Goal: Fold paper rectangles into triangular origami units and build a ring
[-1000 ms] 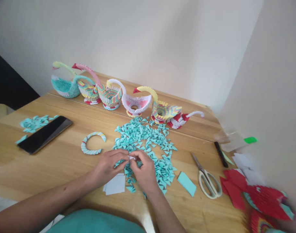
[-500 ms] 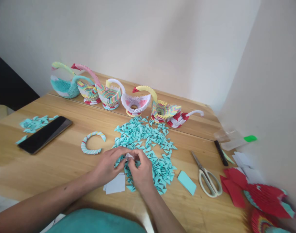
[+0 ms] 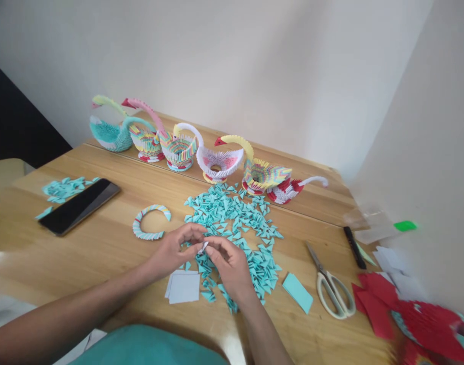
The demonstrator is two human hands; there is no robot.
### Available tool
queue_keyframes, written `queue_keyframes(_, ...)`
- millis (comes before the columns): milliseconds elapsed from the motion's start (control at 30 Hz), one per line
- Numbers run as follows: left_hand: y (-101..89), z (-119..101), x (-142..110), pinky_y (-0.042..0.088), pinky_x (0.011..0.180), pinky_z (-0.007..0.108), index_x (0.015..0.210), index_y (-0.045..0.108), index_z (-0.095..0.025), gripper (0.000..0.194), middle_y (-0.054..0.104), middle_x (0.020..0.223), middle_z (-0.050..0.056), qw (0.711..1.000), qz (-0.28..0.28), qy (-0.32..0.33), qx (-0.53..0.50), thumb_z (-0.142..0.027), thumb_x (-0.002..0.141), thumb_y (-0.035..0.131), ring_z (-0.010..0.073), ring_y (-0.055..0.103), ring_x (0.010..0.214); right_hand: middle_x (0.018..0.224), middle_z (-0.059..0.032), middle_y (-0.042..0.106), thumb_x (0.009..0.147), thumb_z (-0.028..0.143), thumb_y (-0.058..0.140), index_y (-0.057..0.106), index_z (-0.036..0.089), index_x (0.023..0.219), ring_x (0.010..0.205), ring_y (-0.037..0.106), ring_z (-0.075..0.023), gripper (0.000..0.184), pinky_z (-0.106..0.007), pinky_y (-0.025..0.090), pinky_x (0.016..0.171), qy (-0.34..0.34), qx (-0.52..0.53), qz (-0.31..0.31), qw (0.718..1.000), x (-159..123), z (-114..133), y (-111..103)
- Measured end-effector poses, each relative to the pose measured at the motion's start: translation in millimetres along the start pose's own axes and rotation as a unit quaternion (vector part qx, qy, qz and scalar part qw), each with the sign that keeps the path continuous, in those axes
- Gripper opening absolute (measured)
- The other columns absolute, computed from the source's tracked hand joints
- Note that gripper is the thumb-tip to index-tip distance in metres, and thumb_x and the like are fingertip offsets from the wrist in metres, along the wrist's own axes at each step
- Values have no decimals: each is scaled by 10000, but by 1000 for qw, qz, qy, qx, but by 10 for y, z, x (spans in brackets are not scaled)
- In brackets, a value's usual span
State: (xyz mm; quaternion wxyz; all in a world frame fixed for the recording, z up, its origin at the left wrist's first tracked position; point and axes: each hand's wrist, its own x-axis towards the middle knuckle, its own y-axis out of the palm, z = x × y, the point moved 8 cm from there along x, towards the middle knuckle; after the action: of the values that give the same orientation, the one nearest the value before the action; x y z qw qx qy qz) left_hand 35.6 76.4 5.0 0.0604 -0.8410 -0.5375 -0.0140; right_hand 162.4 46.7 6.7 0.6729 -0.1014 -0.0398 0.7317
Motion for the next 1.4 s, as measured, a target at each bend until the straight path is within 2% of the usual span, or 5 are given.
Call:
queue_keyframes(300,-7,-82,-39,471,704,242,1021,577,-162,234,627,806,10,995,-18,46,83,-131,790,553,132,589,739,810,-19,705,836,342,617,669,204,940,736,646,-167,180,-258,507,660,-40,-46,-33,998,-1,29,-28)
queue_keyframes(467,-22,-57,-36,479,694,243,1020,576,-156,204,631,801,15,996,-26,36,80,-199,821,563,135,591,730,868,-31,703,863,262,597,680,234,921,811,650,-186,105,-303,501,760,-163,-165,-67,970,-52,224,-80)
queue_keyframes(767,10,-41,-23,484,705,244,1029,565,-164,229,646,746,-6,999,20,9,44,-162,800,563,129,595,704,832,-42,684,927,222,502,664,248,894,796,616,-192,167,-325,479,722,-276,-274,28,921,-92,388,1)
queue_keyframes(1033,29,-64,-32,475,679,233,1047,580,-161,244,634,753,-5,995,13,39,87,-156,804,568,128,587,693,775,-23,630,928,232,455,589,228,812,737,585,-182,177,-287,445,685,-205,-306,22,930,-44,285,14)
queue_keyframes(1400,-22,-175,-93,497,723,251,1065,592,-168,238,675,838,26,982,-53,88,161,-166,831,543,144,626,744,752,-3,652,858,290,579,612,207,813,696,609,-156,100,-256,492,658,-94,-116,-50,988,-12,142,-45)
